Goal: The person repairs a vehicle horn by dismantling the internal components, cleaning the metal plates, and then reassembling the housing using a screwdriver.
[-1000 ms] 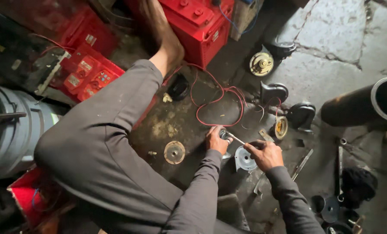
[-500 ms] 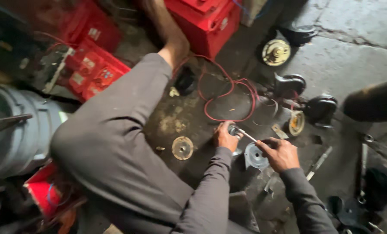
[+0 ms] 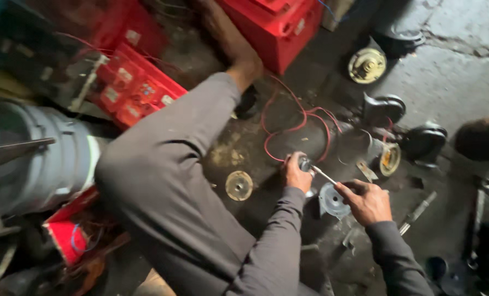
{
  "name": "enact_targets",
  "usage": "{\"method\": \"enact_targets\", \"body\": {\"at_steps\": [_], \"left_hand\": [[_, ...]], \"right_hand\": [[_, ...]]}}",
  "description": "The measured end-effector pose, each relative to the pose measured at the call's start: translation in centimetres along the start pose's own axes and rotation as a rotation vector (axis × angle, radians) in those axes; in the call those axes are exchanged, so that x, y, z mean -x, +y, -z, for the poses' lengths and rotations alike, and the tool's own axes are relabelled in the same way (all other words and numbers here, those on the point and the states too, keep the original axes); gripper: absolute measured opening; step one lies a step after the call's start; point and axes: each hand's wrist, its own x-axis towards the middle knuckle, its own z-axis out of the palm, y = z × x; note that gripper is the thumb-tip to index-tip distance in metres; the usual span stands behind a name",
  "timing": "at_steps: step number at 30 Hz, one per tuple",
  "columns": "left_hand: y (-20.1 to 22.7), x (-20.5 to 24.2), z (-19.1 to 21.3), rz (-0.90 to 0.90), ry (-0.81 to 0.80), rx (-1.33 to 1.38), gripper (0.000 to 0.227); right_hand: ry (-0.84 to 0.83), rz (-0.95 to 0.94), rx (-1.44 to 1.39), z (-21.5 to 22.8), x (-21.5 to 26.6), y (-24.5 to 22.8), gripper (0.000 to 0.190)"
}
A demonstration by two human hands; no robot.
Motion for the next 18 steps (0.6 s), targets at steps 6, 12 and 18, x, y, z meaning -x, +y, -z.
{"method": "enact_targets", "body": {"at_steps": [6, 12, 18], "left_hand": [[0.9, -0.5, 0.9, -0.141, -0.044, 0.002, 0.057], [3.6, -0.6, 2.6, -0.03, -0.066, -0.103, 0.071], [2.3, 0.0, 2.5, -0.037, -0.106, -0.111, 0.063]], "right_hand": [[-0.018, -0.013, -0.036, 0.4, -0.2, 0.0, 0.036], [-0.011, -0.009, -0.058, 0.5, 0.0, 0.1, 0.038], [-0.018, 0.024, -0.012, 0.5, 0.4, 0.3, 0.038]]}}
